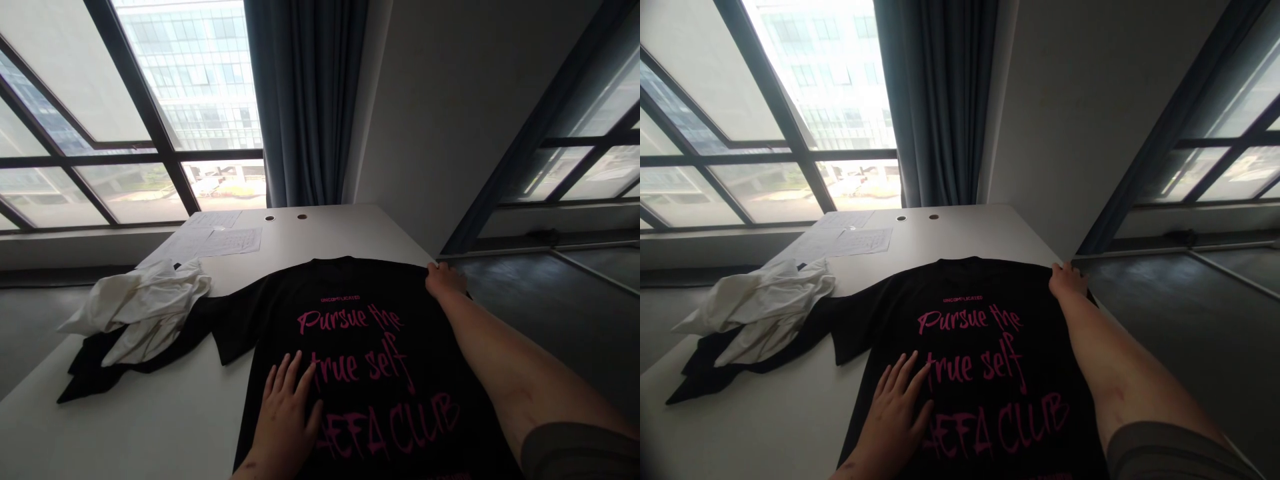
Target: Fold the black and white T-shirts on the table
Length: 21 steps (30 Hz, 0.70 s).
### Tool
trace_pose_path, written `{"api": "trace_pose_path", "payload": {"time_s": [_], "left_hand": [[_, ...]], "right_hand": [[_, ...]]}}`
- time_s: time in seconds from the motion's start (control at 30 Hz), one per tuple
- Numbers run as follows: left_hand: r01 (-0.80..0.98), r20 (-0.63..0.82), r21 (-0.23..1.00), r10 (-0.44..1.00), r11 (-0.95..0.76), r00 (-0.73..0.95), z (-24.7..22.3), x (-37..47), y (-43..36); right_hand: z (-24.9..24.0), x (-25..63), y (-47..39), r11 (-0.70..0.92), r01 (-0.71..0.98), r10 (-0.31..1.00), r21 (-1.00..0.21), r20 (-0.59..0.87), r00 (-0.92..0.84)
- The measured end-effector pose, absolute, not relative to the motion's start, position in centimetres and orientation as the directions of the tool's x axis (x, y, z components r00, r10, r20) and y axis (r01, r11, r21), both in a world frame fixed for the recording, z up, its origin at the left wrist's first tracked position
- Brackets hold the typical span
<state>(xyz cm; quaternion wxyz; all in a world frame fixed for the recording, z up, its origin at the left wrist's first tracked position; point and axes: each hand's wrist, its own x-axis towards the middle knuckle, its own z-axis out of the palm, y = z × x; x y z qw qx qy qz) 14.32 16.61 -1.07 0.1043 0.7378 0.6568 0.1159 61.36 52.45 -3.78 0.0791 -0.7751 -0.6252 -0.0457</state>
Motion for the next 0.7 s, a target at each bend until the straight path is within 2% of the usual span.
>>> {"api": "trace_pose_path", "payload": {"time_s": [0.1, 0.17, 0.33, 0.53, 0.7], "left_hand": [[0.945, 0.039, 0.303, 0.993, -0.121, 0.115, -1.3, 14.3, 16.6], [0.945, 0.046, 0.301, 0.992, -0.128, 0.120, -1.4, 14.3, 16.6], [0.947, 0.065, 0.293, 0.991, -0.135, 0.121, -1.5, 14.2, 16.6], [0.946, 0.047, 0.298, 0.992, -0.128, 0.120, -1.6, 14.3, 16.6], [0.947, 0.063, 0.290, 0.990, -0.138, 0.125, -2.0, 14.1, 16.8]], "right_hand": [[-4.3, 61.8, 50.9, -0.411, 0.898, 0.875, -0.157, 0.207, 0.437], [-4.2, 62.2, 50.2, -0.467, 0.863, 0.841, -0.194, 0.204, 0.501], [-3.3, 64.2, 48.9, -0.531, 0.808, 0.804, -0.256, 0.147, 0.575], [-2.7, 66.0, 47.6, -0.597, 0.781, 0.788, -0.180, 0.046, 0.614], [-1.6, 65.5, 47.7, -0.640, 0.730, 0.745, -0.238, 0.037, 0.666]]}}
